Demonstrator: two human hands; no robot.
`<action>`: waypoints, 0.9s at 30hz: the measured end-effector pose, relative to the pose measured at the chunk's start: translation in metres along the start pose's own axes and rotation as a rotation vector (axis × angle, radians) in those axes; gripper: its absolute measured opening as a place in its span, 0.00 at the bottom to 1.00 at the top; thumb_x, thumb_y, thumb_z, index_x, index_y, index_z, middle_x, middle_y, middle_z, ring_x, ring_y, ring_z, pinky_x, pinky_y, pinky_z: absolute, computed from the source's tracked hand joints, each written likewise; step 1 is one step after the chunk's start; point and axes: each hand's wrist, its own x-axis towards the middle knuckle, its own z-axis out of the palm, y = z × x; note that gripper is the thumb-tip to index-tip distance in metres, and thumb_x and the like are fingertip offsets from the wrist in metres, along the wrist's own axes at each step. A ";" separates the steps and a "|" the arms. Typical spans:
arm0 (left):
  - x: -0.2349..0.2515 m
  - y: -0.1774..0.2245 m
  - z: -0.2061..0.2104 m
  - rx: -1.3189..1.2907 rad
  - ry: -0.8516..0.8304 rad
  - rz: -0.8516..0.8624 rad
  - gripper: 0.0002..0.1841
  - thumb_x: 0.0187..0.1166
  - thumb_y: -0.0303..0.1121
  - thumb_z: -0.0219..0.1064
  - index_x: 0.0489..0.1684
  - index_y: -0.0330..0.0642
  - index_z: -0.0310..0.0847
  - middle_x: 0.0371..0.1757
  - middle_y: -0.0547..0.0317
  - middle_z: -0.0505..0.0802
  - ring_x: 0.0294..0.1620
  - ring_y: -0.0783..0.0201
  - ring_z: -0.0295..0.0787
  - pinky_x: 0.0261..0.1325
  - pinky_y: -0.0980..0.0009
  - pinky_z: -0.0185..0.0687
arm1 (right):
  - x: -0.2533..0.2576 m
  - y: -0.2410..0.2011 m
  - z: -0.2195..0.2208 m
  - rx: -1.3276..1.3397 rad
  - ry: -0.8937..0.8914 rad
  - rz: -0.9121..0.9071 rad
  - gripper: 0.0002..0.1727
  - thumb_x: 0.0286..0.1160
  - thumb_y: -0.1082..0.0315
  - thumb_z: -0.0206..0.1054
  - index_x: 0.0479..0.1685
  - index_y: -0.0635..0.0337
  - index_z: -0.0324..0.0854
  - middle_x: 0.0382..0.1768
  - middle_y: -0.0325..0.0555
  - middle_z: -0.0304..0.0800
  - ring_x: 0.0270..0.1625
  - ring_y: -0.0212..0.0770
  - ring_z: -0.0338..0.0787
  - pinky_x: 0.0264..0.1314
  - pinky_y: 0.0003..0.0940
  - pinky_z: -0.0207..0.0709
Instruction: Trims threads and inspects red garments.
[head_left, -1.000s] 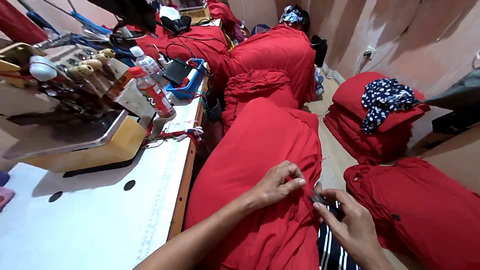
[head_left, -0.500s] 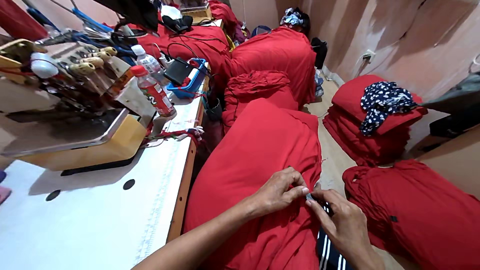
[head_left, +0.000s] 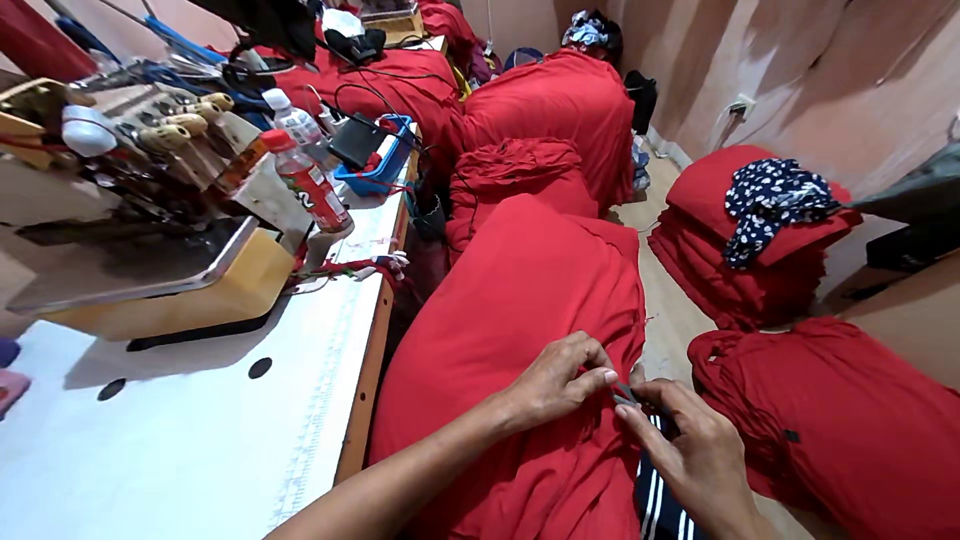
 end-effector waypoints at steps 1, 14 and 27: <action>0.000 0.001 0.000 0.003 -0.002 0.001 0.13 0.86 0.30 0.59 0.44 0.25 0.85 0.43 0.44 0.87 0.48 0.61 0.81 0.56 0.69 0.74 | 0.001 -0.001 0.001 0.000 -0.006 -0.005 0.16 0.72 0.57 0.67 0.45 0.62 0.90 0.36 0.47 0.91 0.32 0.42 0.91 0.30 0.40 0.82; -0.002 0.011 -0.013 -0.045 0.121 -0.063 0.14 0.89 0.31 0.56 0.45 0.28 0.83 0.41 0.52 0.87 0.44 0.71 0.81 0.54 0.73 0.75 | -0.010 0.022 -0.011 0.306 0.045 0.289 0.17 0.76 0.60 0.67 0.51 0.66 0.85 0.38 0.40 0.89 0.34 0.22 0.85 0.36 0.19 0.79; 0.059 0.025 0.003 0.397 -0.423 0.080 0.17 0.89 0.26 0.52 0.65 0.33 0.84 0.73 0.37 0.83 0.82 0.39 0.69 0.80 0.40 0.58 | -0.025 0.016 -0.007 0.931 -0.115 0.678 0.15 0.67 0.79 0.60 0.50 0.61 0.85 0.28 0.26 0.88 0.19 0.16 0.76 0.20 0.13 0.71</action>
